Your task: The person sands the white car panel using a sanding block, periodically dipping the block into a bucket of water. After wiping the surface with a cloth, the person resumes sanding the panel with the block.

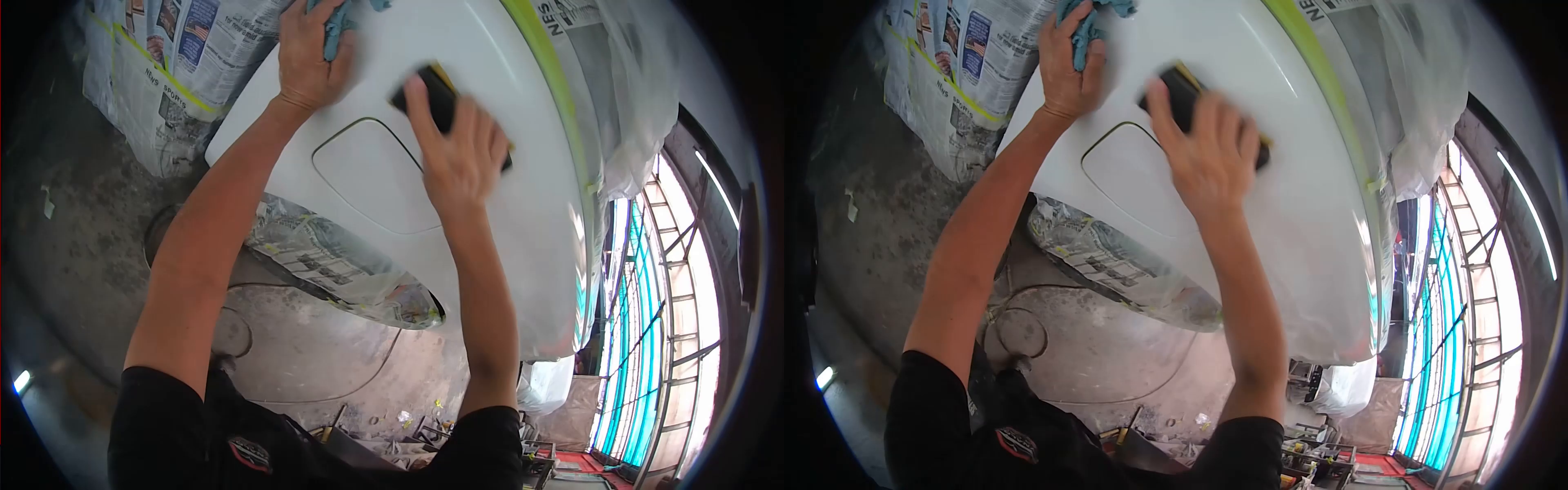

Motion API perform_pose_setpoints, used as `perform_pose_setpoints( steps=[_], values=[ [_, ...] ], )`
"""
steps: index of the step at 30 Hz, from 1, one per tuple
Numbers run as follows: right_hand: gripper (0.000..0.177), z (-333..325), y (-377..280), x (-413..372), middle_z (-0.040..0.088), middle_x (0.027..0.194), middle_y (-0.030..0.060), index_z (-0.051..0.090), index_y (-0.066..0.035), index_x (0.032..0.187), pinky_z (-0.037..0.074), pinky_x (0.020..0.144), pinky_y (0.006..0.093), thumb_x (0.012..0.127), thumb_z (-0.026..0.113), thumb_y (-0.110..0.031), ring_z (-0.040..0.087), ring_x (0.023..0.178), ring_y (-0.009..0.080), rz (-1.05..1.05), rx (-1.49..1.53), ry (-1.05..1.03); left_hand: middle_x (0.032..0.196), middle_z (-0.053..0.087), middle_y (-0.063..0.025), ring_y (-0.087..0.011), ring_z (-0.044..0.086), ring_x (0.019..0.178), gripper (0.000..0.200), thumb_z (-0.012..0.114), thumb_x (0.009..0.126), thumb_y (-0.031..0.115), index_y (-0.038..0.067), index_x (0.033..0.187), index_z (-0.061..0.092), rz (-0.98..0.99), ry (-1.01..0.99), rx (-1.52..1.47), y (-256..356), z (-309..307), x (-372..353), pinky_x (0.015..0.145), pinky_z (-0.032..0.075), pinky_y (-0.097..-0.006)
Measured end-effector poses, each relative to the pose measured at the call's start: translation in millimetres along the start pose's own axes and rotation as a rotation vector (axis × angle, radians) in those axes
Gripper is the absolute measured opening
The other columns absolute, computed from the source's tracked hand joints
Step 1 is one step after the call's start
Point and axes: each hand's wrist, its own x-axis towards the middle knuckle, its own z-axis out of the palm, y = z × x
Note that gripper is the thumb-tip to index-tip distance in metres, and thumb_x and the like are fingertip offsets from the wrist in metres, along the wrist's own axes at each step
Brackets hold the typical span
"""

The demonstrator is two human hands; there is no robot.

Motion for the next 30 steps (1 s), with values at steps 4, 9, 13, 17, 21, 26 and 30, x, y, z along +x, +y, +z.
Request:
perform_pose_setpoints(
  steps=[4,9,13,17,21,26,30],
  values=[
    [0.056,-6,10,-13,0.061,0.108,0.0158,0.06,-0.028,0.144,0.049,0.081,0.0436,0.09,0.06,-0.011,0.06,0.089,0.0301,0.02,0.006,-0.024,0.141,0.057,-0.0196,-0.0455,0.048,0.127,0.047,0.057,0.102,0.02,-0.001,0.145,0.051,0.096,0.045,-0.007,5,1,6,0.111,0.037,-0.0523],
    [0.045,-38,42,-135,0.065,0.106,0.0144,0.075,-0.027,0.125,0.052,0.077,0.0486,0.083,0.074,-0.013,0.064,0.089,0.0322,0.32,-0.018,-0.032,0.141,0.058,-0.0201,-0.0452,0.049,0.125,0.05,0.057,0.102,0.024,-0.003,0.144,0.051,0.105,0.091,-0.057,2,9,5,0.111,0.035,-0.0538],
    [0.051,-21,57,-68,0.065,0.107,0.0107,0.07,-0.031,0.132,0.051,0.081,0.0456,0.086,0.068,-0.011,0.065,0.094,0.0306,0.246,0.064,0.015,0.14,0.058,-0.0228,-0.0439,0.05,0.122,0.05,0.057,0.102,0.024,-0.004,0.143,0.052,0.099,0.069,-0.022,5,7,5,0.109,0.036,-0.0527],
    [0.047,-3,59,25,0.058,0.099,0.0074,0.063,-0.028,0.135,0.051,0.078,0.0444,0.089,0.063,-0.015,0.062,0.094,0.0266,0.222,0.097,0.03,0.141,0.057,-0.0221,-0.0456,0.047,0.124,0.051,0.056,0.103,0.027,-0.004,0.144,0.05,0.008,0.0,0.021,5,4,3,0.111,0.033,-0.0573],
    [0.049,-32,80,-70,0.062,0.098,0.0072,0.064,-0.029,0.136,0.052,0.081,0.0444,0.088,0.067,-0.02,0.064,0.094,0.0277,0.441,0.046,-0.061,0.142,0.057,-0.0227,-0.0455,0.049,0.122,0.052,0.054,0.105,0.029,-0.007,0.142,0.05,0.022,0.015,-0.003,9,6,7,0.111,0.032,-0.0581],
    [0.066,-74,113,-249,0.065,0.117,0.0178,0.059,-0.016,0.148,0.052,0.087,0.0458,0.087,0.082,-0.026,0.065,0.105,0.0346,0.937,-0.035,0.072,0.145,0.054,-0.027,-0.0472,0.049,0.128,0.054,0.053,0.106,0.029,-0.009,0.144,0.047,-0.041,-0.032,0.029,9,3,2,0.115,0.029,-0.0593],
    [0.063,-58,100,-250,0.063,0.115,0.0169,0.057,-0.021,0.15,0.05,0.086,0.0467,0.091,0.077,-0.033,0.063,0.104,0.0356,1.002,-0.228,0.087,0.147,0.051,-0.029,-0.0493,0.047,0.134,0.057,0.053,0.106,0.03,-0.01,0.147,0.045,-0.002,-0.076,0.076,5,0,2,0.12,0.025,-0.0595]
  ],
)
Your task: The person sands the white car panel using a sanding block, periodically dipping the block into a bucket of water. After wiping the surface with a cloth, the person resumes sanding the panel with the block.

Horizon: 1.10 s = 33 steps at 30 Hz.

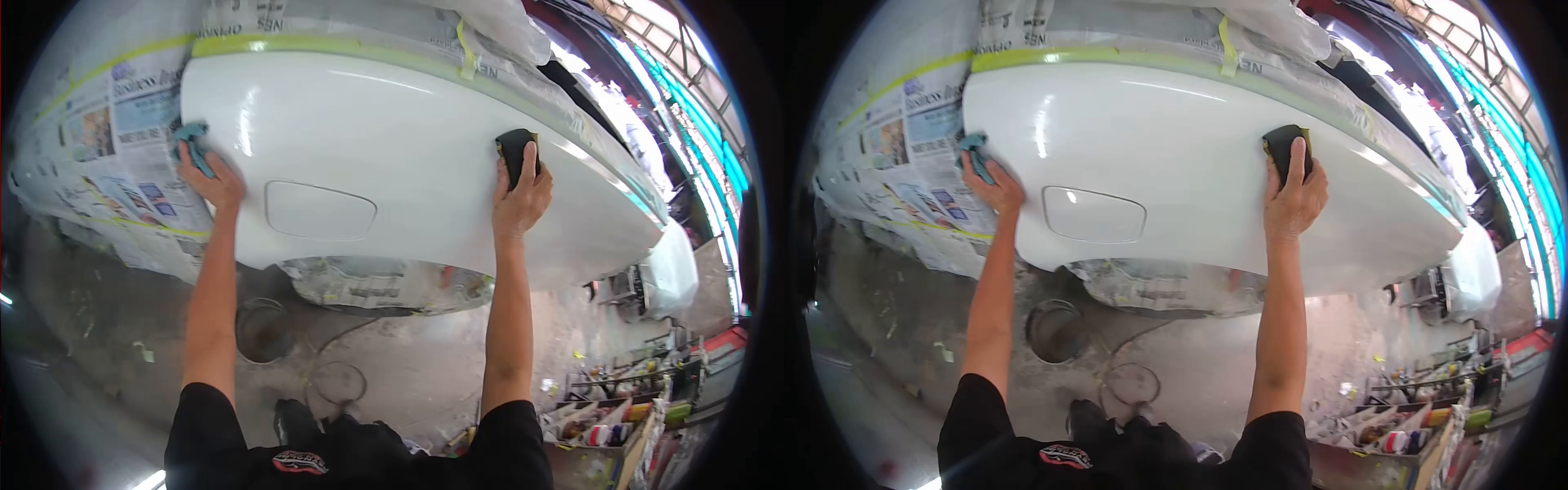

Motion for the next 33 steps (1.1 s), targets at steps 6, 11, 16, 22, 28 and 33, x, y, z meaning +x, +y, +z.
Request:
perform_pose_setpoints(
  steps=[6,11,16,22,28,33],
  values=[
    [0.068,1,4,-3,0.062,0.116,0.0158,0.052,-0.024,0.153,0.05,0.084,0.0458,0.091,0.077,-0.036,0.063,0.104,0.0342,-0.003,-0.025,-0.001,0.153,0.045,-0.0325,-0.0495,0.043,0.139,0.055,0.06,0.103,0.021,-0.006,0.149,0.048,0.195,-0.131,0.013,7,-11,19,0.118,0.028,-0.0582],
    [0.065,-4,-9,-2,0.061,0.116,0.0191,0.05,-0.014,0.152,0.051,0.085,0.0484,0.094,0.075,-0.029,0.063,0.103,0.0379,0.033,-0.067,-0.01,0.153,0.051,-0.0247,-0.0444,0.05,0.14,0.047,0.068,0.094,0.009,0.001,0.14,0.061,0.473,-0.332,-0.168,51,5,70,0.118,0.032,-0.059],
    [0.068,1,-6,-1,0.061,0.115,0.018,0.049,-0.015,0.153,0.051,0.083,0.0471,0.092,0.075,-0.03,0.062,0.102,0.0365,0.026,-0.097,0.01,0.152,0.055,-0.0107,-0.0382,0.057,0.135,0.046,0.069,0.084,0.003,0.009,0.129,0.07,0.741,-0.654,-0.409,143,53,87,0.114,0.041,-0.0575],
    [0.071,4,-6,-2,0.062,0.116,0.0188,0.047,-0.013,0.153,0.052,0.085,0.0473,0.091,0.076,-0.03,0.063,0.104,0.0395,0.114,-0.081,0.037,0.143,0.06,-0.0102,-0.0337,0.053,0.136,0.028,0.067,0.093,0.021,0.01,0.117,0.075,0.859,-0.667,-0.712,296,107,17,0.117,0.041,-0.052],
    [0.069,1,-9,-3,0.062,0.116,0.0179,0.045,-0.016,0.155,0.054,0.086,0.0475,0.094,0.074,-0.032,0.065,0.103,0.0387,0.228,-0.134,0.022,0.143,0.06,-0.0102,-0.0312,0.052,0.137,0.025,0.065,0.097,0.019,0.011,0.118,0.076,0.995,-0.657,-0.696,309,115,13,0.117,0.041,-0.0506],
    [0.067,5,-8,-1,0.063,0.113,0.0155,0.048,-0.018,0.155,0.055,0.083,0.0459,0.095,0.074,-0.035,0.066,0.101,0.035,0.255,-0.15,0.054,0.149,0.058,-0.012,-0.0356,0.052,0.141,0.04,0.068,0.087,0.009,0.013,0.127,0.072,1.022,-0.814,-0.646,213,88,84,0.119,0.04,-0.054]
  ],
)
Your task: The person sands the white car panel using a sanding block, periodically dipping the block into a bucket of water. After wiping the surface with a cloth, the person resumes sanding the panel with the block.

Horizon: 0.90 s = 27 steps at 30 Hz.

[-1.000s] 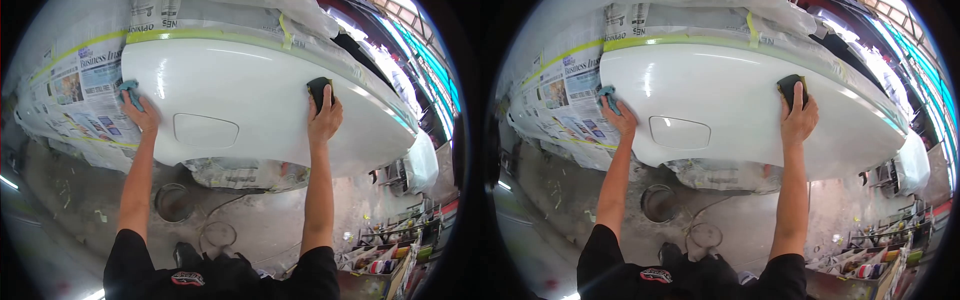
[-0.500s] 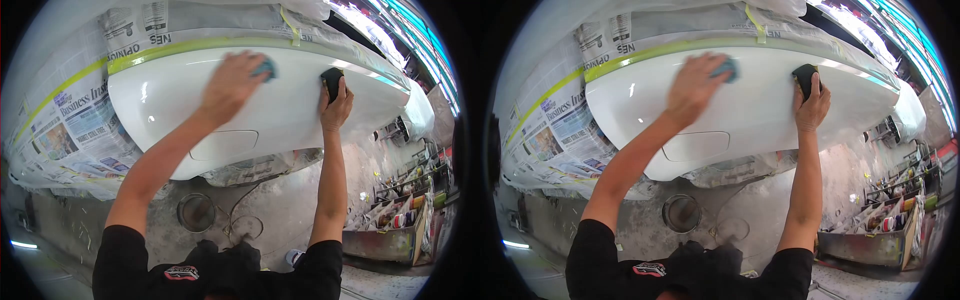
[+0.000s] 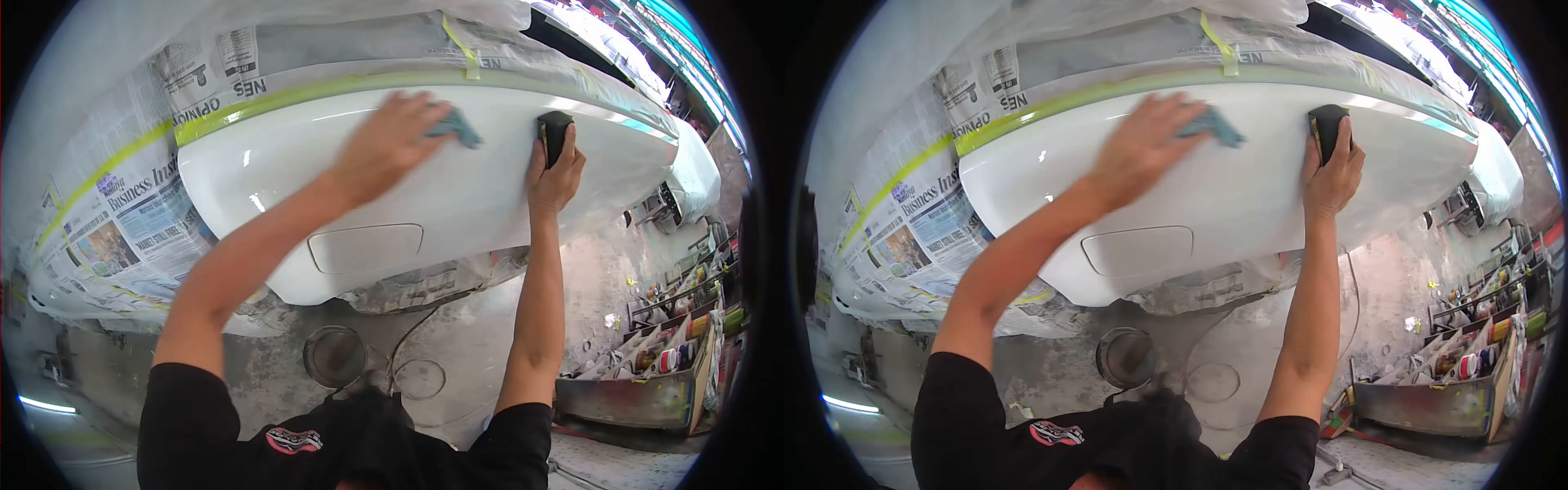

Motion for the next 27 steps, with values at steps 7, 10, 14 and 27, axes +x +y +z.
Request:
perform_pose_setpoints(
  steps=[7,10,14,27],
  values=[
    [0.068,0,-36,9,0.062,0.11,0.0186,0.05,-0.019,0.154,0.055,0.084,0.0481,0.093,0.074,-0.036,0.066,0.096,0.0367,0.398,0.03,0.027,0.15,0.057,-0.0113,-0.0355,0.053,0.139,0.05,0.075,0.075,0.004,0.01,0.125,0.07,0.134,-0.257,0.034,-88,-143,-121,0.118,0.043,-0.0512],
    [0.066,-1,-86,19,0.062,0.112,0.0224,0.05,-0.018,0.154,0.054,0.083,0.0502,0.093,0.072,-0.035,0.066,0.094,0.0396,0.625,-0.07,0.017,0.151,0.056,-0.0123,-0.0361,0.052,0.141,0.054,0.078,0.075,0.006,0.009,0.128,0.069,0.119,-0.348,-0.024,-102,-174,-125,0.119,0.042,-0.0516],
    [0.066,-9,-190,13,0.061,0.111,0.0213,0.047,-0.021,0.156,0.054,0.083,0.052,0.094,0.071,-0.03,0.065,0.096,0.041,0.613,0.051,-0.057,0.151,0.056,-0.0137,-0.0371,0.052,0.14,0.062,0.081,0.07,0.002,0.01,0.131,0.067,0.13,-0.265,-0.053,-110,-168,-131,0.119,0.043,-0.0517],
    [0.063,-9,-228,35,0.06,0.111,0.0208,0.049,-0.014,0.153,0.051,0.086,0.0507,0.095,0.071,-0.029,0.063,0.098,0.04,0.707,-0.063,-0.057,0.148,0.058,-0.0147,-0.0379,0.055,0.137,0.059,0.078,0.074,-0.004,0.01,0.13,0.068,0.127,-0.154,-0.108,-112,-167,-136,0.115,0.044,-0.0521]
  ],
)
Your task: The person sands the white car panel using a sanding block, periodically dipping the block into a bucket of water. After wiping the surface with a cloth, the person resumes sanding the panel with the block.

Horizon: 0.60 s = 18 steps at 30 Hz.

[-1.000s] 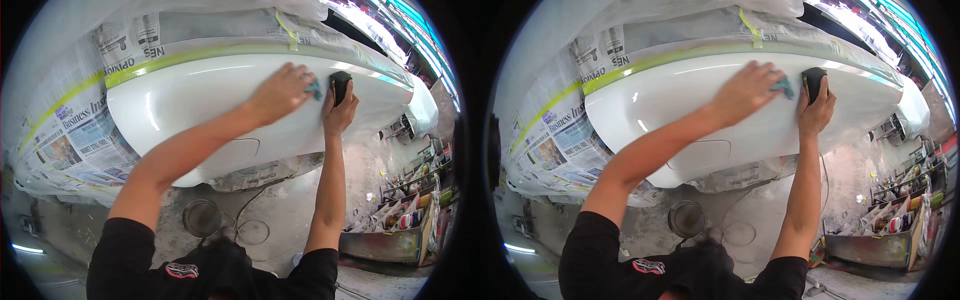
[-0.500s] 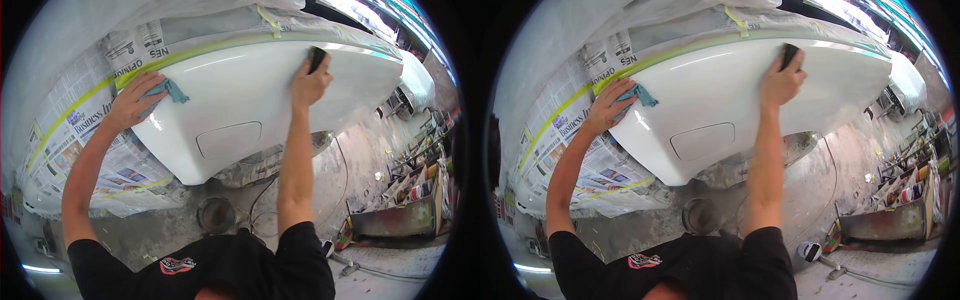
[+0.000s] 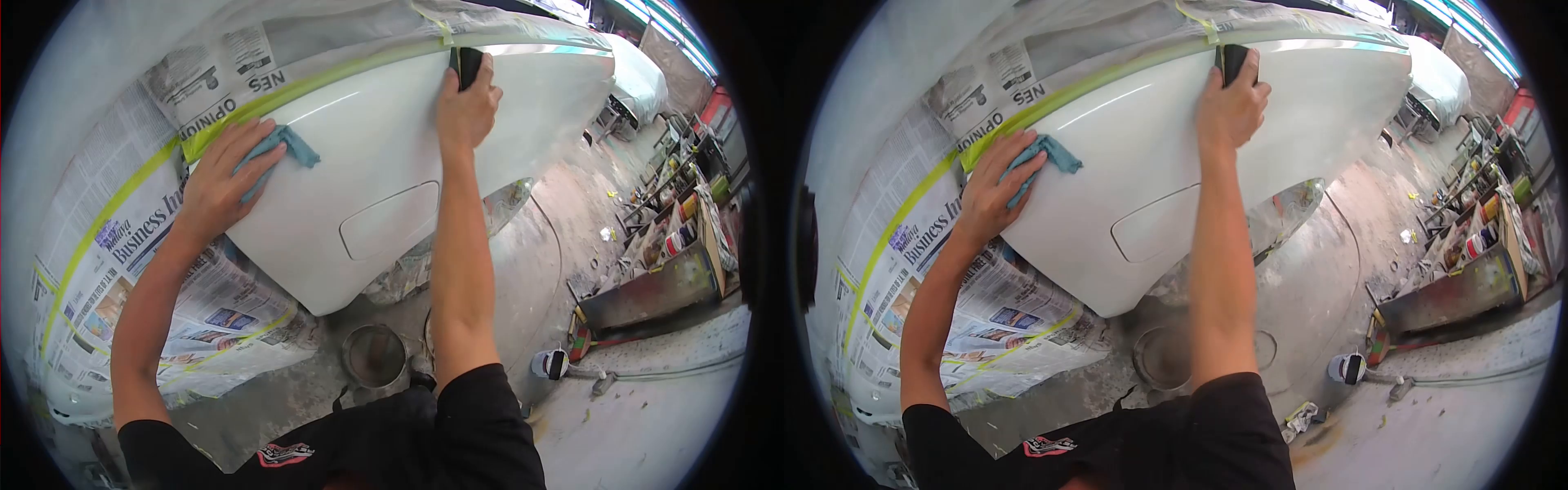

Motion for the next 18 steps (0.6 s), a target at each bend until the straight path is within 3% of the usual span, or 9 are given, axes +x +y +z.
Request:
perform_pose_setpoints(
  steps=[3,5,9,13,15,18],
  values=[
    [0.068,-5,-43,-52,0.059,0.113,0.0215,0.048,-0.016,0.154,0.051,0.085,0.0523,0.092,0.074,-0.028,0.063,0.1,0.0406,0.014,0.004,-0.035,0.148,0.059,-0.0139,-0.0369,0.056,0.137,0.058,0.078,0.075,-0.004,0.01,0.13,0.068,-0.007,0.025,-0.003,0,0,-2,0.115,0.045,-0.0514],
    [0.072,-12,-71,-130,0.059,0.11,0.0218,0.047,-0.018,0.155,0.051,0.082,0.0523,0.089,0.076,-0.025,0.063,0.098,0.0395,-0.227,-0.017,-0.056,0.147,0.059,-0.0134,-0.0364,0.057,0.136,0.057,0.077,0.076,-0.004,0.011,0.131,0.067,0.01,0.037,-0.006,-1,2,-3,0.114,0.046,-0.0509],
    [0.071,-11,-44,-105,0.059,0.103,0.0212,0.048,-0.019,0.154,0.051,0.078,0.0517,0.089,0.076,-0.025,0.063,0.092,0.0385,-0.272,0.118,-0.078,0.145,0.06,-0.0132,-0.0367,0.057,0.135,0.057,0.078,0.077,-0.003,0.011,0.131,0.067,0.02,0.007,0.011,0,0,-1,0.113,0.046,-0.0505],
    [0.062,-11,-5,2,0.059,0.116,0.0241,0.046,-0.013,0.152,0.053,0.087,0.0522,0.096,0.069,-0.03,0.065,0.103,0.0424,0.103,-0.002,-0.099,0.145,0.06,-0.0129,-0.0365,0.058,0.135,0.057,0.078,0.076,-0.003,0.011,0.13,0.067,0.02,0.009,0.012,-2,1,2,0.113,0.047,-0.0506],
    [0.063,-7,-21,-18,0.059,0.117,0.0243,0.044,-0.013,0.153,0.053,0.087,0.0525,0.097,0.069,-0.03,0.065,0.102,0.043,0.116,-0.036,-0.067,0.145,0.06,-0.0129,-0.0364,0.057,0.135,0.056,0.078,0.077,-0.003,0.011,0.13,0.068,0.015,0.007,0.009,2,1,0,0.113,0.047,-0.0508],
    [0.074,-11,-58,-110,0.059,0.107,0.0212,0.048,-0.021,0.153,0.052,0.079,0.0515,0.086,0.079,-0.022,0.064,0.096,0.0386,-0.167,-0.016,-0.054,0.145,0.06,-0.0128,-0.0363,0.057,0.135,0.055,0.077,0.077,-0.003,0.011,0.129,0.068,0.012,-0.008,0.022,4,-1,0,0.113,0.047,-0.051]
  ],
)
